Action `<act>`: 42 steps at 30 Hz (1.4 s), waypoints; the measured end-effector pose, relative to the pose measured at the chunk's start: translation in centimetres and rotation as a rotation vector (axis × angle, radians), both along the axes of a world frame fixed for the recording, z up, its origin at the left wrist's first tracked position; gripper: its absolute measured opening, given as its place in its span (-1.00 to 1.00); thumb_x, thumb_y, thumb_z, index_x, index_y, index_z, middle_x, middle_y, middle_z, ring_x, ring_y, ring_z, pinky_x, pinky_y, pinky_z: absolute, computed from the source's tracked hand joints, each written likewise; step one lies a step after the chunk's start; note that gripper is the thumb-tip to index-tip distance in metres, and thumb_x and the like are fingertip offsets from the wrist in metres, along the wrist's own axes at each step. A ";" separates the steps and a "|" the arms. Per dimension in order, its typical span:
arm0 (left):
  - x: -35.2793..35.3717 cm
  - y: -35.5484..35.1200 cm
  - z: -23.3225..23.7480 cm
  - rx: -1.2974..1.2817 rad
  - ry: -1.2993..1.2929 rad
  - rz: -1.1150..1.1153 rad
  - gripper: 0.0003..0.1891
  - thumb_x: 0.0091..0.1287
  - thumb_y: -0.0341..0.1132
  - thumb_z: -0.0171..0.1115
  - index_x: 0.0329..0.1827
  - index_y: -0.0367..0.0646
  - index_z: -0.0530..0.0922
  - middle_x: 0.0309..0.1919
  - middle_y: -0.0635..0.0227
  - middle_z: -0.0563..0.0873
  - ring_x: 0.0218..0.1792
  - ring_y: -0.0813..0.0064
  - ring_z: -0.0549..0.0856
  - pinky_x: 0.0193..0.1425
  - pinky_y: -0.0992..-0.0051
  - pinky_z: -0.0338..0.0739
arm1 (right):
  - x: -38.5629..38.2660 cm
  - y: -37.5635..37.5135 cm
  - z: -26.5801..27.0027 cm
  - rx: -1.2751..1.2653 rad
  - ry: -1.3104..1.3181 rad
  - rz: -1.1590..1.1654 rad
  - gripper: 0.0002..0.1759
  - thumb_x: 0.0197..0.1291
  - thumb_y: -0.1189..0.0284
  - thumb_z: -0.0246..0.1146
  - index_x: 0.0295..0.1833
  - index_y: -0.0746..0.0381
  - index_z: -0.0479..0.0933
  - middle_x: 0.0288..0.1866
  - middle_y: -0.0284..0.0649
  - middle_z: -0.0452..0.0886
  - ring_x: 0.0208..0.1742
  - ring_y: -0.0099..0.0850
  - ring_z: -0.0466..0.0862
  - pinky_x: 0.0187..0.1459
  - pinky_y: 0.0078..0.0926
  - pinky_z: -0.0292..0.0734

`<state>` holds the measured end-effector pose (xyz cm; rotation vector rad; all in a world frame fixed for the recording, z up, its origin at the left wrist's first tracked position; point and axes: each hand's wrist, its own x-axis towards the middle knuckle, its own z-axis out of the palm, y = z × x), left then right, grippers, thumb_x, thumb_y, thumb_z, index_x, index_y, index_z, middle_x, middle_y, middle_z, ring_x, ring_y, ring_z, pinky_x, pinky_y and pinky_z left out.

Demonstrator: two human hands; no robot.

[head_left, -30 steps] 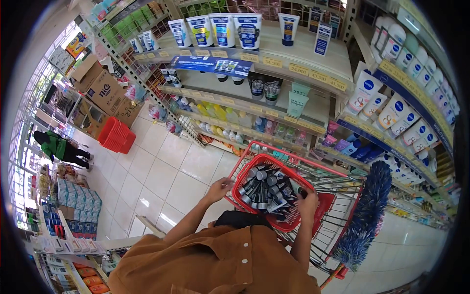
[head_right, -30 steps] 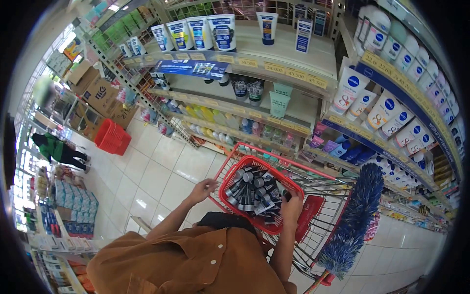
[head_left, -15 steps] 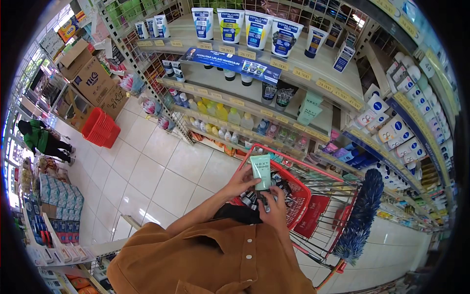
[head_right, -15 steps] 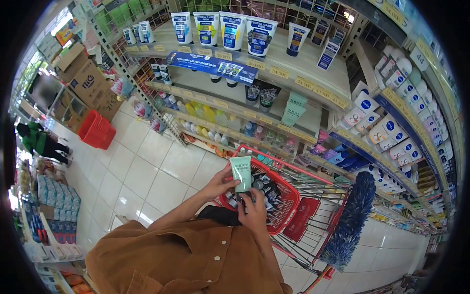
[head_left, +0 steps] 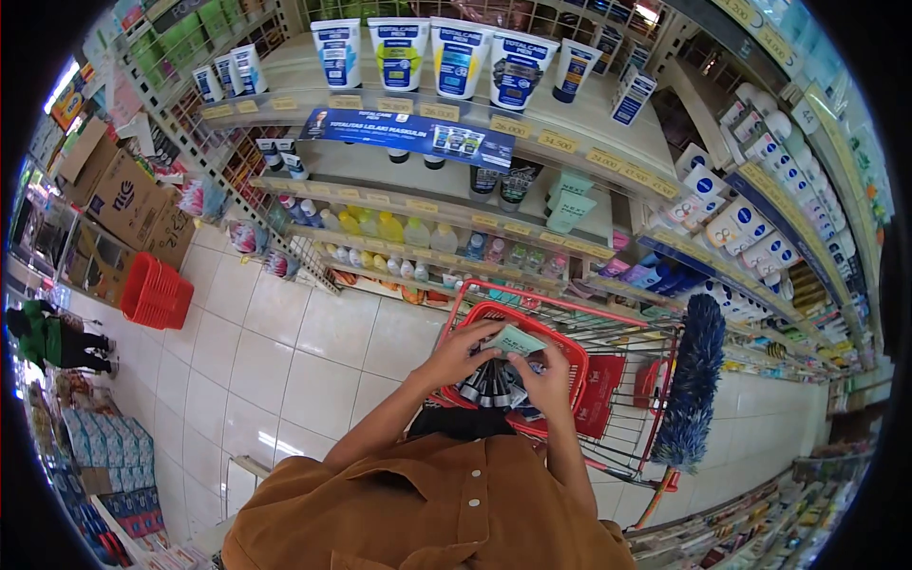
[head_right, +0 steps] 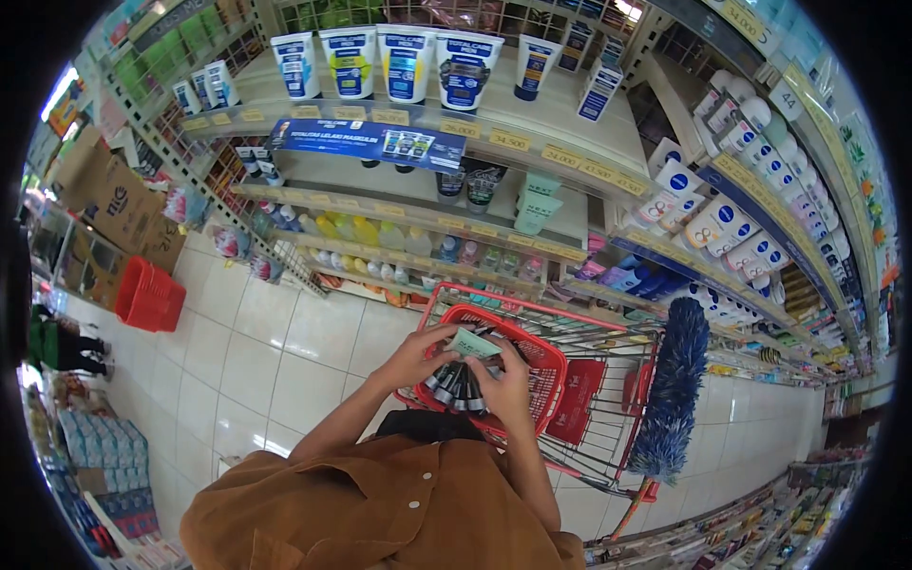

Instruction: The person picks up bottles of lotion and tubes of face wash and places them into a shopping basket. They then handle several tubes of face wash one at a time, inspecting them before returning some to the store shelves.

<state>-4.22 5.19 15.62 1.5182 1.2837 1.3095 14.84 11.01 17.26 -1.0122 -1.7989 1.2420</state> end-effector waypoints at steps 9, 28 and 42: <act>0.4 -0.4 -5.2 -0.141 -0.073 0.212 -0.60 0.38 -0.40 0.34 0.27 -0.16 0.52 0.09 0.21 0.66 -0.03 0.40 0.73 0.06 0.44 0.63 | 2.8 10.0 4.1 0.657 0.007 -0.441 -0.71 0.18 0.57 0.40 0.01 0.35 0.59 0.03 -0.02 0.65 0.09 -0.12 0.66 0.17 -0.31 0.50; -1.3 -42.5 -27.7 -1.149 0.023 0.551 -0.61 0.31 -0.16 0.46 0.07 -0.24 0.68 -0.23 0.21 0.83 -0.18 0.51 0.76 -0.07 0.45 0.65 | -3.7 37.6 -4.9 0.526 -0.060 -0.384 -0.40 0.11 0.39 0.44 0.27 0.30 0.49 0.18 0.14 0.58 0.26 0.12 0.52 0.28 -0.05 0.41; 3.5 -41.4 -28.0 -1.355 -0.038 0.774 -0.60 0.33 -0.12 0.44 0.08 -0.23 0.69 -0.23 0.21 0.83 -0.19 0.51 0.75 -0.09 0.46 0.66 | -5.7 42.2 -8.4 0.290 0.039 -0.003 -0.38 0.33 0.26 0.27 0.44 0.26 0.38 0.50 0.06 0.38 0.58 -0.05 0.26 0.54 -0.17 0.13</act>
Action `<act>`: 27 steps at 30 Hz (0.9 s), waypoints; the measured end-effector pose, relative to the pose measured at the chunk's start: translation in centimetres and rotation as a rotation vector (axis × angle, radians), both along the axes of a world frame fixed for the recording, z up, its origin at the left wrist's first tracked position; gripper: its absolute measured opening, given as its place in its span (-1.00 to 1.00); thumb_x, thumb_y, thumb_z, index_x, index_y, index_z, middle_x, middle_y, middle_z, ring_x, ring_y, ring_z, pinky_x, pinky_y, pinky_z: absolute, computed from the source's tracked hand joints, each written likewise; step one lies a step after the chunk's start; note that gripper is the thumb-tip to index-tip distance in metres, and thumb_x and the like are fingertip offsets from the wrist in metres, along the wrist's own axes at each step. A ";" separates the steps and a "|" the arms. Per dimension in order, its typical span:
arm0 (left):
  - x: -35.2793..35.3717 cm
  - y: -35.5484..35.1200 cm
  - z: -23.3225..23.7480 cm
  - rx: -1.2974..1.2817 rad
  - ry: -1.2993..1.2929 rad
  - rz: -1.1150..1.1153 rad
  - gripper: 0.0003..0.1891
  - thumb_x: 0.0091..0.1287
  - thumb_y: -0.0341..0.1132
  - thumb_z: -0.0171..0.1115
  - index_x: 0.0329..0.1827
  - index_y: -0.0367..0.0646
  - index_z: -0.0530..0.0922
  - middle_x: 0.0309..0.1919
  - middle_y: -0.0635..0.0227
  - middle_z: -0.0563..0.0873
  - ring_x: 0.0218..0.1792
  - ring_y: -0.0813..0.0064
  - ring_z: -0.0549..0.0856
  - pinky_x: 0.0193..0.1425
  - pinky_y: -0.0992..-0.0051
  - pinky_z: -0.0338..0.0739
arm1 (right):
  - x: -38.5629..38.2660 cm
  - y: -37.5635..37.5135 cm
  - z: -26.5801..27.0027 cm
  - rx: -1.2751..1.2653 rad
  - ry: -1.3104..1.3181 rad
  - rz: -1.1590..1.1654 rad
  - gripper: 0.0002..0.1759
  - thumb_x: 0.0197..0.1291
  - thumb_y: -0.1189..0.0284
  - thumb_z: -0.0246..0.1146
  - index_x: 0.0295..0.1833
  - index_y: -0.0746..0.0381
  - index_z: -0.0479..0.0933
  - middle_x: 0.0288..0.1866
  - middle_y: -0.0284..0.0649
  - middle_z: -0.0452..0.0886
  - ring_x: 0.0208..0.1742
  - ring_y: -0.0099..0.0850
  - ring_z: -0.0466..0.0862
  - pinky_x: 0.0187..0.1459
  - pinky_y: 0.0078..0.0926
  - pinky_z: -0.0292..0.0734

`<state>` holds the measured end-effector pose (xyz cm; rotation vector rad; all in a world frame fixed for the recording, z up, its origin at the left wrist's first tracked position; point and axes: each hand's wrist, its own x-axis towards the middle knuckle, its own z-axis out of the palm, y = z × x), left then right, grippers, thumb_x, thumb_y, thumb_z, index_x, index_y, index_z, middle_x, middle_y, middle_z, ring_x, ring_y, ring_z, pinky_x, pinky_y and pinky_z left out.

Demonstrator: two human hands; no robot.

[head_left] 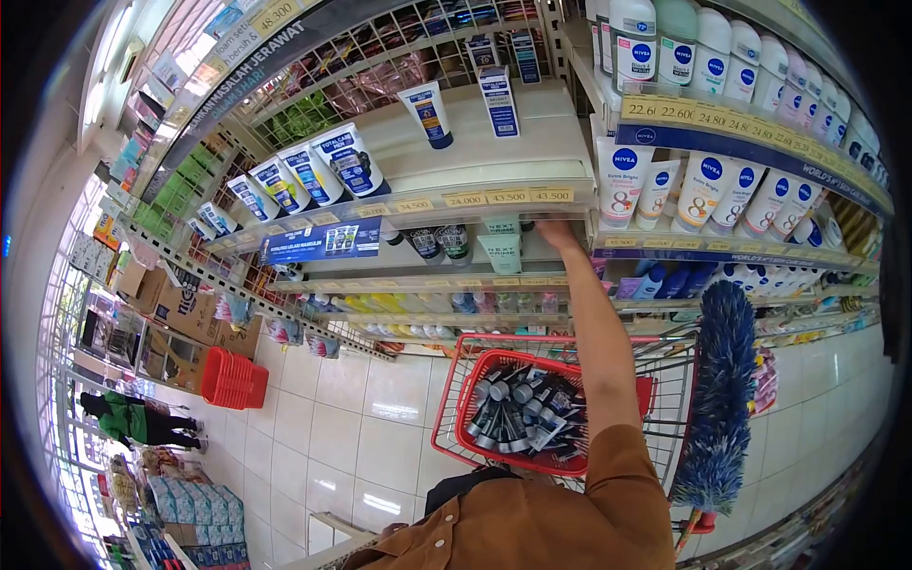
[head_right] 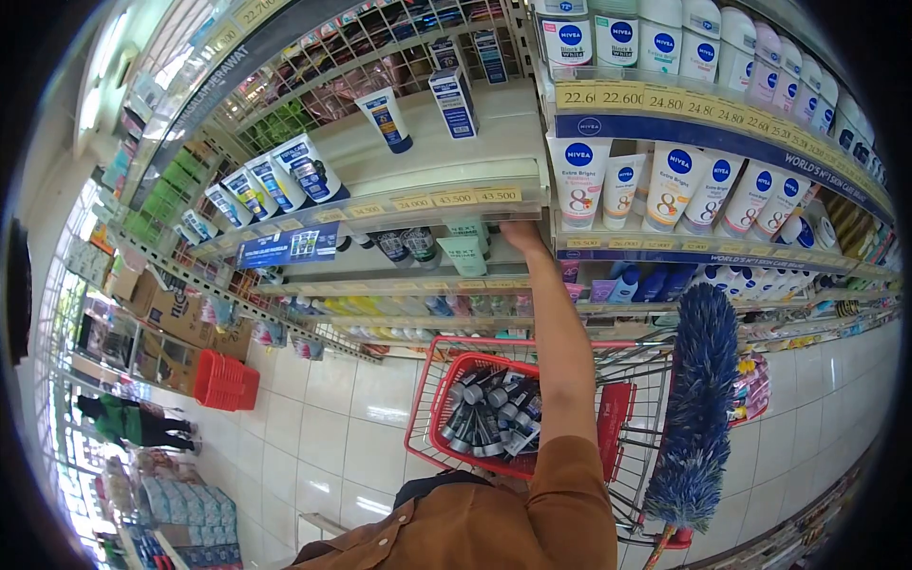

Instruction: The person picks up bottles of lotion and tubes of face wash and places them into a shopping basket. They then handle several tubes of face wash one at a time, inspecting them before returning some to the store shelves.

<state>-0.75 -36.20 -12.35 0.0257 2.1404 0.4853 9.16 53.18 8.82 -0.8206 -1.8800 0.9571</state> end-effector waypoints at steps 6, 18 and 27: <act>1.5 0.1 0.2 -0.012 0.001 0.029 -0.59 0.33 -0.11 0.44 0.09 -0.22 0.69 -0.22 0.21 0.82 -0.20 0.51 0.75 -0.09 0.46 0.66 | 0.5 0.3 0.6 -0.104 0.013 0.136 -0.35 0.35 0.24 0.28 0.46 0.27 0.35 0.48 0.00 0.41 0.55 -0.12 0.31 0.51 -0.23 0.19; 2.2 -0.7 1.3 -0.040 0.004 0.036 -0.57 0.35 -0.07 0.43 0.10 -0.21 0.69 -0.22 0.22 0.82 -0.21 0.52 0.75 -0.11 0.47 0.66 | 0.6 -2.1 4.2 -0.239 0.087 0.190 -0.30 0.34 0.25 0.30 0.50 0.30 0.29 0.54 -0.05 0.34 0.54 -0.22 0.30 0.51 -0.31 0.18; 2.8 -0.5 -0.3 0.038 -0.038 0.048 -0.56 0.36 -0.05 0.42 0.11 -0.21 0.69 -0.21 0.21 0.81 -0.21 0.53 0.74 -0.13 0.46 0.66 | -0.4 -1.4 2.6 -0.264 0.164 0.129 -0.29 0.43 0.12 0.20 0.51 0.32 0.27 0.55 -0.13 0.31 0.54 -0.28 0.29 0.50 -0.36 0.17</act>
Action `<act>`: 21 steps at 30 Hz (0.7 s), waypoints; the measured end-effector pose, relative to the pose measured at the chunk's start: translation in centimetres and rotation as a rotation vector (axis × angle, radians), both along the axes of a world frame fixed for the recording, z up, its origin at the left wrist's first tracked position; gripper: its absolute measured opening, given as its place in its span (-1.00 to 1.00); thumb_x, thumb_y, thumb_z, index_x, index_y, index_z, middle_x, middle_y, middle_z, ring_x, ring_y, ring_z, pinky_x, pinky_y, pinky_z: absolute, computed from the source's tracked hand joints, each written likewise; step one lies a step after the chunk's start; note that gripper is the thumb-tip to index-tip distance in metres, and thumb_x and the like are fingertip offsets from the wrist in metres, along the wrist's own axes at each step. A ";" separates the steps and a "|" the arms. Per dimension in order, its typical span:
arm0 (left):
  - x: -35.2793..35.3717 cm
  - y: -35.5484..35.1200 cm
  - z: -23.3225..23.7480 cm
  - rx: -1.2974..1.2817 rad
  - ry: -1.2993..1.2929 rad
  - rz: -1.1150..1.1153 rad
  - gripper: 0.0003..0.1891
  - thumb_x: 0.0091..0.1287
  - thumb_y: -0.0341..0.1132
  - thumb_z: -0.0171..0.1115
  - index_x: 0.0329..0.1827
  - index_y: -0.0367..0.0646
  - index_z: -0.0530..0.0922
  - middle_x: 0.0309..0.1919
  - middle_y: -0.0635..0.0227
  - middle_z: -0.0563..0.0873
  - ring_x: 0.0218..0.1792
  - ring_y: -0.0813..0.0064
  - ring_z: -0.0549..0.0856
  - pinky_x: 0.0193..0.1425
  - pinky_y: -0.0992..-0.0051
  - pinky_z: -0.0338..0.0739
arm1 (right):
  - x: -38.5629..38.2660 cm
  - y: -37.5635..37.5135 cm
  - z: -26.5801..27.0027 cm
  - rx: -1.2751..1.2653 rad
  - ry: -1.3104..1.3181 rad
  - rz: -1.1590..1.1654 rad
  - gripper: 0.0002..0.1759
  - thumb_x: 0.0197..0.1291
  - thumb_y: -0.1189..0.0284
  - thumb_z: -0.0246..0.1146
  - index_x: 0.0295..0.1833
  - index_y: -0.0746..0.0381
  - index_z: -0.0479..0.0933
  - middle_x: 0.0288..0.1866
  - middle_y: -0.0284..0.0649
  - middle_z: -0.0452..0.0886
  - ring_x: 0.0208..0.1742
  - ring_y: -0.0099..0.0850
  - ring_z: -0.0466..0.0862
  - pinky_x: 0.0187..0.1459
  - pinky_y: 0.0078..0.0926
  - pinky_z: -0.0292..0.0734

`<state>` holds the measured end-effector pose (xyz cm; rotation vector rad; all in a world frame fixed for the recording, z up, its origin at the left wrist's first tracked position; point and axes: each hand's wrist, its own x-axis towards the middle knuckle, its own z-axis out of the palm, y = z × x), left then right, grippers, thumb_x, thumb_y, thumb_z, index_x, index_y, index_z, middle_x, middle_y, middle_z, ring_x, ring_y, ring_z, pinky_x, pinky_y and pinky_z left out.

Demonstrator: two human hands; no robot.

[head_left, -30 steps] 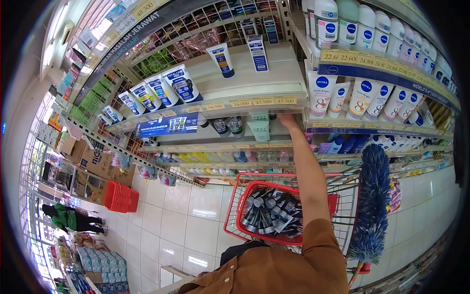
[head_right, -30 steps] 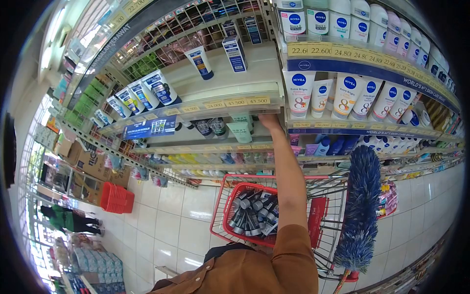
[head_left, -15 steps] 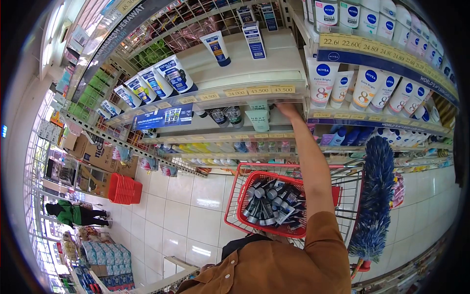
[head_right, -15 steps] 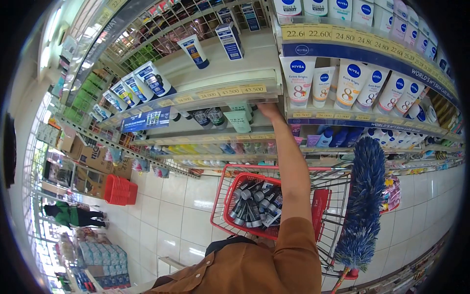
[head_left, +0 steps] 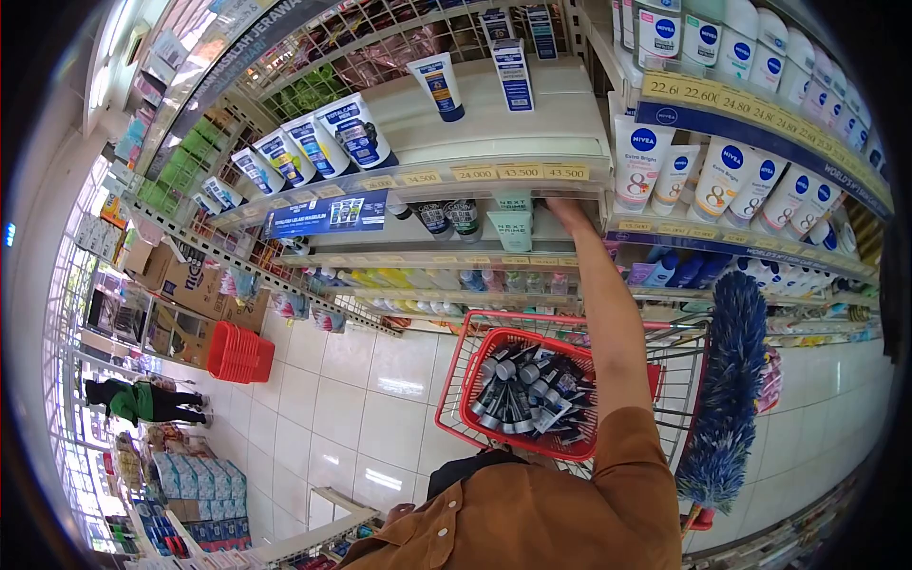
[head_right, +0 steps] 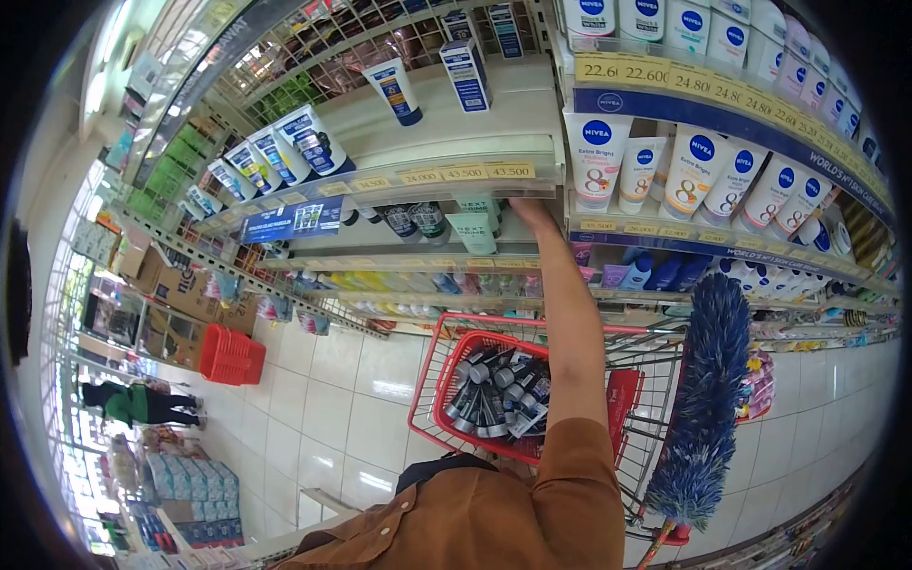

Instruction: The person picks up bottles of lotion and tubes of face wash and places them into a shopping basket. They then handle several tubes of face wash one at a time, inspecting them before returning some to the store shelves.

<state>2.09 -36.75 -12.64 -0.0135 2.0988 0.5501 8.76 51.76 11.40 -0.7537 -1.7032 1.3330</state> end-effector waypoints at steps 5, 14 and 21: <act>1.0 0.2 -0.6 -0.005 0.025 0.019 -0.58 0.37 -0.08 0.40 0.11 -0.21 0.69 -0.21 0.17 0.82 -0.23 0.51 0.75 -0.14 0.46 0.66 | -1.8 2.6 -3.6 -0.069 0.032 0.062 -0.31 0.45 0.09 0.17 0.54 0.19 0.24 0.49 -0.20 0.33 0.45 -0.30 0.36 0.40 -0.27 0.35; 2.8 0.9 1.7 0.195 -0.058 0.149 -0.60 0.45 -0.19 0.29 0.19 -0.32 0.59 -0.17 0.06 0.81 -0.20 0.35 0.78 -0.16 0.36 0.70 | -0.9 4.6 -5.7 -0.259 0.210 0.093 -0.32 0.48 0.05 0.14 0.54 0.15 0.23 0.48 -0.21 0.33 0.41 -0.28 0.42 0.34 -0.18 0.46; 4.3 -0.5 0.9 0.246 0.033 -0.182 -0.61 0.45 -0.21 0.28 0.18 -0.33 0.58 -0.15 0.06 0.80 -0.17 0.33 0.76 -0.13 0.39 0.67 | -0.1 6.6 -7.1 -0.339 0.181 0.178 -0.39 0.52 0.03 0.04 0.51 0.15 0.29 0.42 -0.20 0.43 0.34 -0.26 0.49 0.28 -0.18 0.49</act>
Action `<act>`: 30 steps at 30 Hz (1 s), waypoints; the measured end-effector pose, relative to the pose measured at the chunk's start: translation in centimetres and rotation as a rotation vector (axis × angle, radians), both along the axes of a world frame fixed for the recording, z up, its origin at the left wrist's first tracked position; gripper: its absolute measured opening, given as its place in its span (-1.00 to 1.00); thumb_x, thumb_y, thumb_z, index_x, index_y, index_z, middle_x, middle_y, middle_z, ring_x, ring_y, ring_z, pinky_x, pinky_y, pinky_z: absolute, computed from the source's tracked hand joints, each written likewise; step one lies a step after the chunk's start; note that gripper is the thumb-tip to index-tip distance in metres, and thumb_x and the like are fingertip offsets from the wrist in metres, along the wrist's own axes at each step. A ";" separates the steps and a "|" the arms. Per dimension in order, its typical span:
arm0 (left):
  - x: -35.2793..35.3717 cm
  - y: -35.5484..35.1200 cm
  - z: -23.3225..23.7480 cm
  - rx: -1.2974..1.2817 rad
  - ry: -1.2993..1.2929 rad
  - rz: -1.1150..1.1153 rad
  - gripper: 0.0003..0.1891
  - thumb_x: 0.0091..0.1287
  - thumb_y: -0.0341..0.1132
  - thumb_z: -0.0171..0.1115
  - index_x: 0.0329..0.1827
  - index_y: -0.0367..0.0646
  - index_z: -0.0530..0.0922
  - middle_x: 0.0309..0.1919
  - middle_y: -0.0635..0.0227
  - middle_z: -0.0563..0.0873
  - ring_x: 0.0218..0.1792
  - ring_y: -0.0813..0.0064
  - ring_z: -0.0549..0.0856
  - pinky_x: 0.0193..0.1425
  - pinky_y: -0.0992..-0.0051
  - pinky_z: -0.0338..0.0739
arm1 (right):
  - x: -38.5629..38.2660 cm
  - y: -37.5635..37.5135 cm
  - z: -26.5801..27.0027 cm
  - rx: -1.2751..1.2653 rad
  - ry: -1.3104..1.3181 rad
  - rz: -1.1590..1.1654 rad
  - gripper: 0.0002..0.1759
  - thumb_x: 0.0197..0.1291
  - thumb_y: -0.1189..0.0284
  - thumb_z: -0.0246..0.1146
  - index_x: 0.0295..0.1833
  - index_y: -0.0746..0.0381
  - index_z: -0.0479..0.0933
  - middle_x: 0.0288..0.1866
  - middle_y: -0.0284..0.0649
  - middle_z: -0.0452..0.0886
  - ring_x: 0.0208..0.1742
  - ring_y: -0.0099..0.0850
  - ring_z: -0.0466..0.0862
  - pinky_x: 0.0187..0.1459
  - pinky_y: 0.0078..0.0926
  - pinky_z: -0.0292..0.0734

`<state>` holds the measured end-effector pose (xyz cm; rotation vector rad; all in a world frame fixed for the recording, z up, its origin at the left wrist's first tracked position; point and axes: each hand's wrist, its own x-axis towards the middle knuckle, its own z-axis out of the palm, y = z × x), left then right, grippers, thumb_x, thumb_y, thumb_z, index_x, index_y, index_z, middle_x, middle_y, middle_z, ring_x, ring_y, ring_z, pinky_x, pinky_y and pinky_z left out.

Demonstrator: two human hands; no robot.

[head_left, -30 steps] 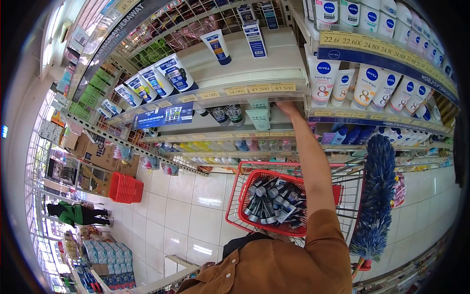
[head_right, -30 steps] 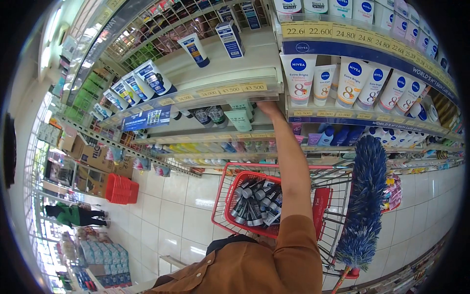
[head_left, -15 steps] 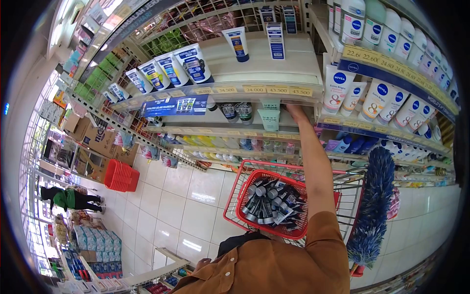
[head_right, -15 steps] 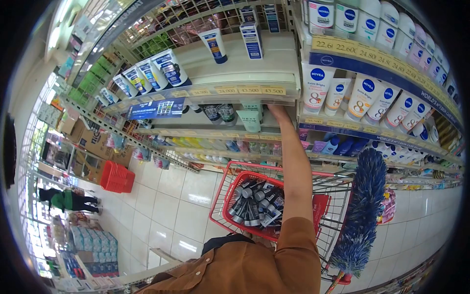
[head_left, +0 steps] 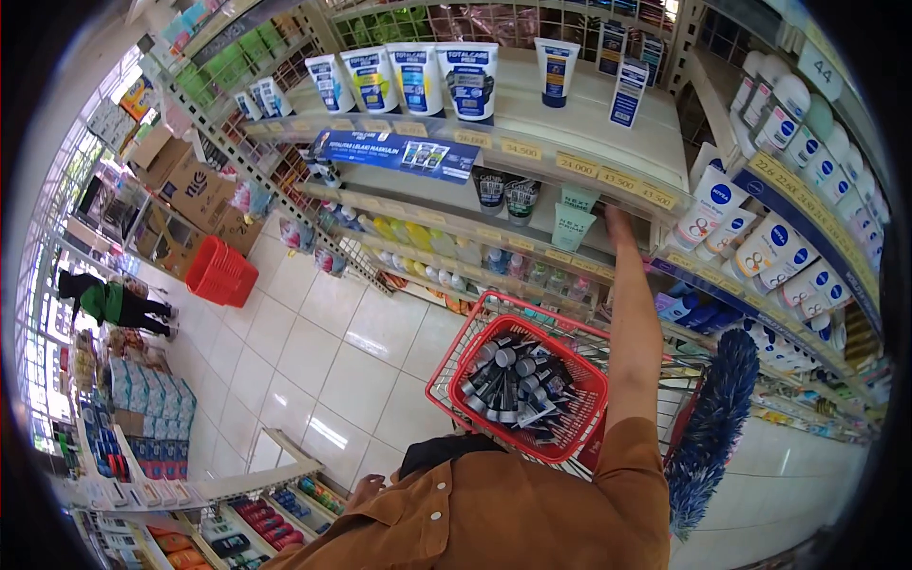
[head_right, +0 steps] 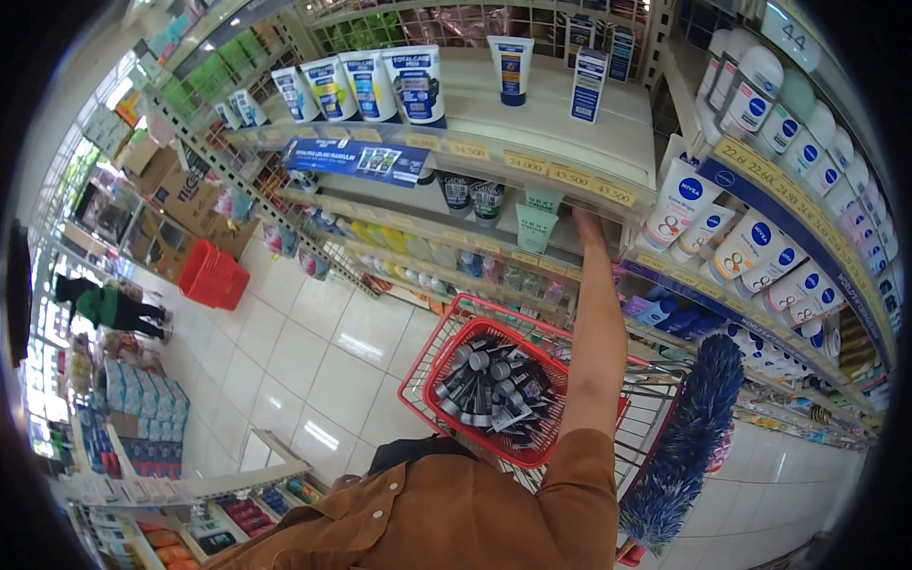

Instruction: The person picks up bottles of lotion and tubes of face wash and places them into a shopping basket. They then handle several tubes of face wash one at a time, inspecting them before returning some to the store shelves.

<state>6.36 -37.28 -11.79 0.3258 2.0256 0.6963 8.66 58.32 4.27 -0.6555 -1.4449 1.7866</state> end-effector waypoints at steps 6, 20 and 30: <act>0.0 3.7 4.4 -0.213 -0.173 0.393 -0.62 0.47 -0.20 0.27 0.21 -0.27 0.58 -0.14 0.09 0.77 -0.26 0.36 0.72 -0.21 0.37 0.64 | -0.8 -1.2 1.9 -0.034 0.018 -0.082 -0.33 0.54 -0.02 -0.01 0.50 0.23 0.29 0.38 -0.17 0.47 0.32 -0.28 0.51 0.27 -0.24 0.46; -1.7 2.9 2.5 -0.209 -0.155 0.286 -0.59 0.44 -0.13 0.28 0.21 -0.21 0.60 -0.12 0.16 0.78 -0.28 0.37 0.72 -0.21 0.37 0.65 | 4.8 -11.0 11.0 0.093 -0.166 -0.299 -0.38 0.51 0.22 0.09 0.55 0.30 0.26 0.52 -0.10 0.39 0.54 -0.27 0.34 0.53 -0.39 0.13; -3.1 -0.9 -6.0 -0.135 -0.172 0.240 -0.58 0.38 -0.12 0.30 0.15 -0.24 0.63 -0.26 0.23 0.81 -0.20 0.47 0.78 -0.17 0.46 0.67 | 15.4 -30.9 7.7 0.248 -0.133 -0.316 -0.79 0.47 0.49 0.16 0.06 0.36 0.60 -0.07 -0.23 0.71 -0.05 -0.51 0.65 0.11 -0.51 0.52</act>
